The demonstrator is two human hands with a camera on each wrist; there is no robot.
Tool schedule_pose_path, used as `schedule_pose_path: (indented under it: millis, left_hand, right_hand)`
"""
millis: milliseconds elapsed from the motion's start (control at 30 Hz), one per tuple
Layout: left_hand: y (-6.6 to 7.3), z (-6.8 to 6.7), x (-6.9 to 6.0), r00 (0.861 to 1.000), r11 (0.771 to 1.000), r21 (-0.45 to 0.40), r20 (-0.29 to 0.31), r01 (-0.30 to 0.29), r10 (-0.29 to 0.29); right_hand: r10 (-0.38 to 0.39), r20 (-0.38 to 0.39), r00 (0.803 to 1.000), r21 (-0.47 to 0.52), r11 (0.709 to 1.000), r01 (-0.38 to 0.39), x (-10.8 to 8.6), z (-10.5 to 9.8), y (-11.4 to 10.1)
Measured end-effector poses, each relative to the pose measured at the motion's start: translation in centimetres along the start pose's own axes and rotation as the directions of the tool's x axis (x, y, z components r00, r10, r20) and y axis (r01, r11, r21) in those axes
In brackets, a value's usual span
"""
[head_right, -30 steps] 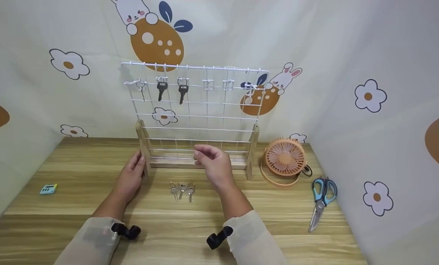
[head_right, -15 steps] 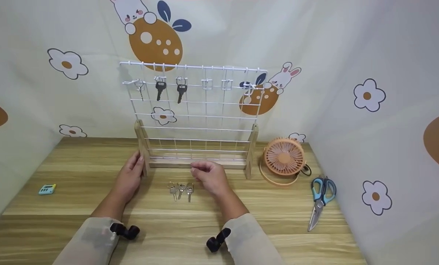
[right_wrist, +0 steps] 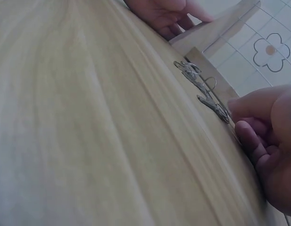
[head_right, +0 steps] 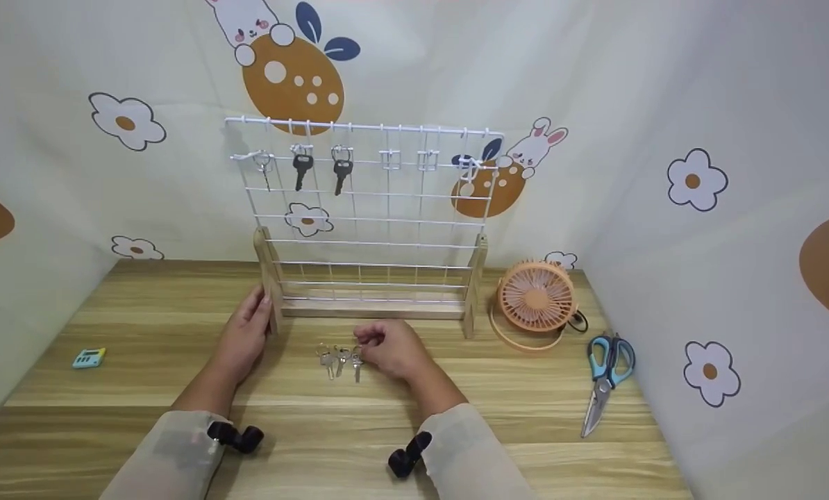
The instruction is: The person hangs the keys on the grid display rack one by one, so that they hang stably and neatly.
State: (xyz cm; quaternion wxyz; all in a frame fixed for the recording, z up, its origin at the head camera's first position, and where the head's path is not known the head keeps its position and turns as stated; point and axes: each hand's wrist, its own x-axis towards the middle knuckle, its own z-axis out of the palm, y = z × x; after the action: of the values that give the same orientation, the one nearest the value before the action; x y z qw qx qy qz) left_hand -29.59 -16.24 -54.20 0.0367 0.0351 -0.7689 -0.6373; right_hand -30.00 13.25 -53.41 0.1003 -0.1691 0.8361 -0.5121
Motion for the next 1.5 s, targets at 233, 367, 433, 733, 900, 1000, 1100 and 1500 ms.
schedule_pose_path:
  millis: [233, 367, 433, 733, 900, 1000, 1100, 1500]
  left_hand:
    - [0.1, 0.0, -0.1, 1.000, 1.000, 0.003, -0.014, 0.018, -0.018]
    - [0.2, 0.1, -0.2, 1.000, 1.000, 0.002, -0.018, 0.022, -0.022]
    - [0.2, 0.1, -0.1, 1.000, 1.000, 0.000, -0.019, 0.018, -0.018]
    - [0.2, 0.0, 0.0, 1.000, 1.000, 0.003, -0.015, 0.011, -0.011]
    - [0.1, 0.0, 0.0, 1.000, 1.000, -0.009, -0.010, 0.001, -0.002]
    - [0.0, 0.0, 0.0, 1.000, 1.000, -0.012, -0.007, 0.002, -0.002]
    - [0.0, 0.0, 0.1, 1.000, 1.000, -0.010, -0.010, 0.009, -0.009]
    - [0.0, 0.0, 0.0, 0.999, 1.000, -0.010, -0.017, 0.029, -0.029]
  right_hand:
    - [-0.033, 0.032, 0.999, -0.113, 0.993, 0.036, -0.2, -0.1, -0.3]
    - [-0.030, 0.044, 0.999, -0.112, 0.993, 0.034, -0.2, -0.1, -0.4]
    - [-0.031, 0.049, 0.998, -0.105, 0.994, 0.036, -0.2, -0.1, -0.4]
    - [-0.044, 0.065, 0.997, -0.124, 0.991, 0.052, -0.3, -0.4, -0.3]
    - [-0.039, 0.042, 0.998, -0.132, 0.990, 0.044, -0.4, -0.8, -0.2]
    - [-0.012, 0.019, 1.000, -0.060, 0.998, 0.013, -0.4, -1.0, 0.1]
    - [0.019, 0.003, 1.000, 0.062, 0.998, -0.020, -0.3, -1.2, 0.0]
    - [0.016, -0.237, 0.971, 0.468, 0.878, 0.099, -1.1, -3.4, -5.6]
